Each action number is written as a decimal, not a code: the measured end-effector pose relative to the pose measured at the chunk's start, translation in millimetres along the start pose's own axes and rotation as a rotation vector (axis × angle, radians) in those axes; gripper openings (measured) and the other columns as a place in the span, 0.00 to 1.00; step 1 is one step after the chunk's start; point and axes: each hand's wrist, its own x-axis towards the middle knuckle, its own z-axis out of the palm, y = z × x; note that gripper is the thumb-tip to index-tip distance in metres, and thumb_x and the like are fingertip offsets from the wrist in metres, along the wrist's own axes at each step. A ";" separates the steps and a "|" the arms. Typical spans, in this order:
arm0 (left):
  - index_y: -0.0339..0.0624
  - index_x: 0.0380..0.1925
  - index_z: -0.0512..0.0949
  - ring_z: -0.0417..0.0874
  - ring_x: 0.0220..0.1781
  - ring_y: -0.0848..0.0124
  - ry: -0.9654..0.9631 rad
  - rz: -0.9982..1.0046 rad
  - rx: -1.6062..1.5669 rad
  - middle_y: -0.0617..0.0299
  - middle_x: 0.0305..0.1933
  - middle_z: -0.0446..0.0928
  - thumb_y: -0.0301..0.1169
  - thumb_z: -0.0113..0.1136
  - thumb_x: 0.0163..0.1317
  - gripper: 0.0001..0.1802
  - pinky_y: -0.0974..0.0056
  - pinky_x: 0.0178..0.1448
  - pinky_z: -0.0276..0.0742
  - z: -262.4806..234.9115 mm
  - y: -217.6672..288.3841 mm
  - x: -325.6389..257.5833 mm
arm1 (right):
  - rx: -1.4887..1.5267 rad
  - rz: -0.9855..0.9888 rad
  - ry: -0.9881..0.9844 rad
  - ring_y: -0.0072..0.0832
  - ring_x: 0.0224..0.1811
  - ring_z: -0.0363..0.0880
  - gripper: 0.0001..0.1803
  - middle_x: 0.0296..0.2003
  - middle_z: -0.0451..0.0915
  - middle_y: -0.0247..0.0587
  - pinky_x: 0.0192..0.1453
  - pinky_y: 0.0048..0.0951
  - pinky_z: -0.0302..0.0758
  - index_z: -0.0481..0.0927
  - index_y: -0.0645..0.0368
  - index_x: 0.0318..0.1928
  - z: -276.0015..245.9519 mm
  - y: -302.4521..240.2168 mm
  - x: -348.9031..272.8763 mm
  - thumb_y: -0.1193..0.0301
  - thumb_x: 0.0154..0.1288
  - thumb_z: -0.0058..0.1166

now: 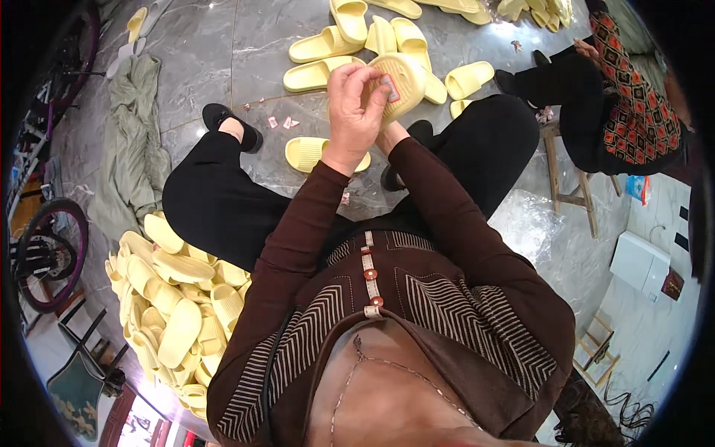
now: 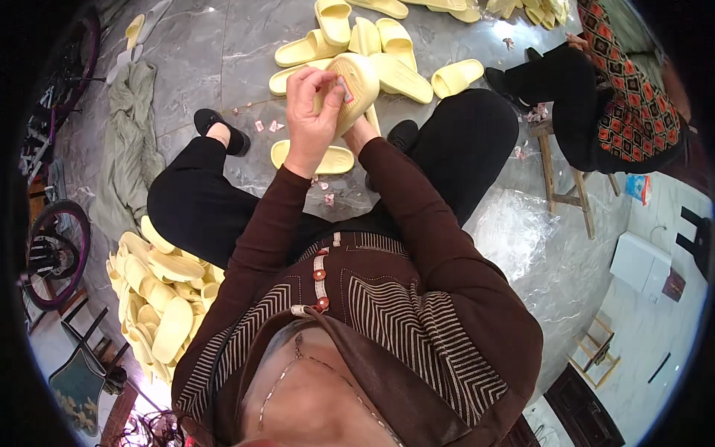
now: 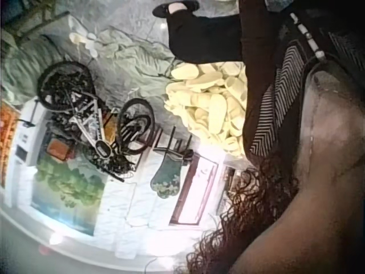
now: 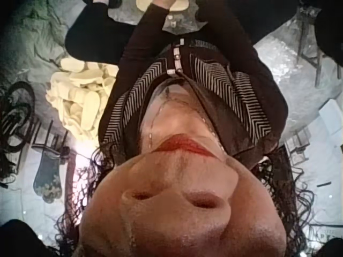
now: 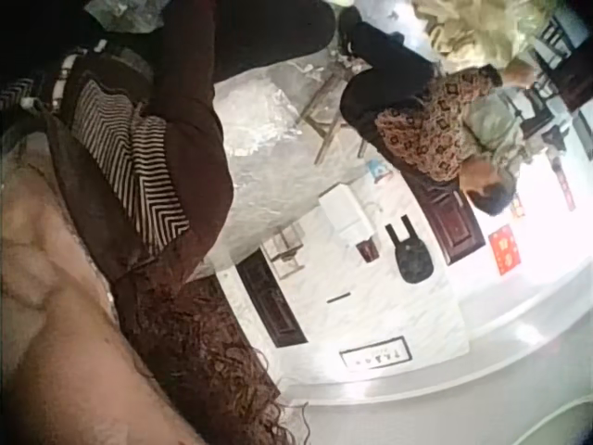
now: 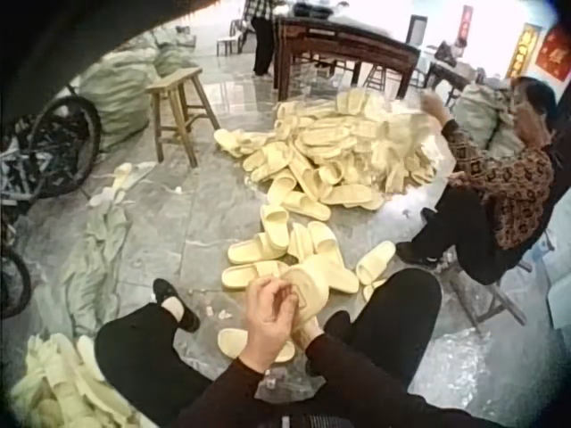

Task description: Trimming excess material from yellow foam slippers using scissors.

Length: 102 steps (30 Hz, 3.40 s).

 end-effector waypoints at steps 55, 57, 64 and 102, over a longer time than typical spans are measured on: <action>0.32 0.36 0.69 0.65 0.22 0.78 0.045 -0.757 -0.840 0.67 0.22 0.65 0.29 0.48 0.64 0.09 0.70 0.26 0.65 -51.1 -47.8 19.3 | 0.785 0.519 0.186 0.30 0.40 0.77 0.18 0.42 0.77 0.37 0.44 0.35 0.77 0.73 0.51 0.48 -48.2 -15.8 26.1 0.56 0.66 0.38; 0.32 0.35 0.69 0.65 0.22 0.78 0.056 -0.787 -0.756 0.67 0.21 0.65 0.29 0.47 0.64 0.09 0.70 0.25 0.64 -65.6 -62.5 14.9 | 1.161 0.675 0.232 0.31 0.41 0.77 0.18 0.43 0.77 0.36 0.45 0.36 0.77 0.72 0.50 0.49 -36.1 -10.6 18.1 0.56 0.67 0.37; 0.36 0.23 0.71 0.64 0.11 0.72 0.238 -1.017 -0.317 0.64 0.12 0.63 0.35 0.43 0.60 0.15 0.65 0.14 0.58 -57.4 -142.7 -4.0 | 1.218 0.596 0.033 0.33 0.44 0.77 0.18 0.45 0.77 0.37 0.46 0.39 0.76 0.73 0.49 0.49 -83.4 -47.2 27.5 0.58 0.67 0.35; 0.37 0.46 0.74 0.76 0.49 0.56 -0.207 0.227 0.536 0.50 0.44 0.76 0.21 0.48 0.55 0.17 0.60 0.49 0.72 -14.9 -81.4 -63.8 | -0.327 -0.269 0.557 0.27 0.35 0.73 0.23 0.35 0.74 0.39 0.39 0.27 0.71 0.69 0.66 0.48 -16.0 -32.3 32.4 0.75 0.51 0.60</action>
